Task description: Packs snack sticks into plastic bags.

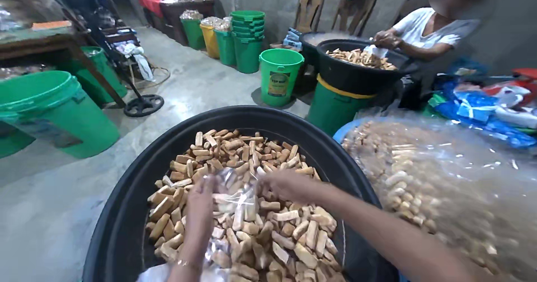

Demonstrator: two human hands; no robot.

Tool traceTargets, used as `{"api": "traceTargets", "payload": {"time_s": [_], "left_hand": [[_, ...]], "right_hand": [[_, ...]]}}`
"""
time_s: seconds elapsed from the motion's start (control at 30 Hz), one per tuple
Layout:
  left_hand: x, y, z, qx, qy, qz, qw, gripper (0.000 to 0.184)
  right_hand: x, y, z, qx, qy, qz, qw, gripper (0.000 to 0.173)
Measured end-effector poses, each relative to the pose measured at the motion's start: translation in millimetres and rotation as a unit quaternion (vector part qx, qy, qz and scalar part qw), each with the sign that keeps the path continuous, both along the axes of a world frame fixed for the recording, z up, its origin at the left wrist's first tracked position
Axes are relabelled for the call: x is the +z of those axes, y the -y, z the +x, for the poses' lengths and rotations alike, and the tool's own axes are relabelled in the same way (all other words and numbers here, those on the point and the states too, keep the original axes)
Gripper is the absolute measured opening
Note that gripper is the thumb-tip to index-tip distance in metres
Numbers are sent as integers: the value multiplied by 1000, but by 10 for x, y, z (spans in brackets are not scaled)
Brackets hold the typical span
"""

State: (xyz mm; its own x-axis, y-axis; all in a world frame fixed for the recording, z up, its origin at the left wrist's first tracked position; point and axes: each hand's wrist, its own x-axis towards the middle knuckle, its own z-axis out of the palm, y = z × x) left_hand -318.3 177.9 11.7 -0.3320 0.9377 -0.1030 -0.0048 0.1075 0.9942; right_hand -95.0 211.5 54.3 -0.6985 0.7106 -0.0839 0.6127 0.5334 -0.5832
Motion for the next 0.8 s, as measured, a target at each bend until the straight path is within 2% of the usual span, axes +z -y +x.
{"api": "traceTargets", "payload": {"time_s": [0.07,0.17,0.23,0.3,0.37,0.4,0.47,0.53,0.6,0.67,0.73,0.8], "left_hand": [[-1,-45,-130,73,-10,-10,997,36],[42,-37,-189,117,24,-25,993,40],[38,-36,-193,124,58,-22,990,39],[39,-40,-196,125,84,-26,988,40],[55,-45,-187,125,99,-36,987,40],[54,-50,-176,127,107,-40,985,39],[65,-36,-139,123,130,-43,983,39],[97,-16,-109,115,149,-38,981,39],[114,22,-65,92,161,-21,982,41],[132,69,12,71,161,6,984,41],[188,125,86,43,147,23,988,39],[249,158,118,23,111,36,993,38]], "right_hand": [[-144,-486,211,-86,148,61,983,35],[-711,-1037,528,-120,295,132,939,40],[-934,-1130,630,-91,345,159,920,43],[-965,-1070,686,-82,338,176,921,38],[-814,-971,716,-112,289,134,941,35],[-688,-871,703,-145,232,108,956,34],[-404,-556,618,-212,42,98,971,32],[-184,-201,431,-229,-177,135,948,26],[-49,98,197,-184,-328,175,910,21],[-7,259,-46,-140,-352,247,892,19],[-55,262,-274,-112,-323,315,885,17],[-86,215,-454,-62,-280,313,906,20]]}}
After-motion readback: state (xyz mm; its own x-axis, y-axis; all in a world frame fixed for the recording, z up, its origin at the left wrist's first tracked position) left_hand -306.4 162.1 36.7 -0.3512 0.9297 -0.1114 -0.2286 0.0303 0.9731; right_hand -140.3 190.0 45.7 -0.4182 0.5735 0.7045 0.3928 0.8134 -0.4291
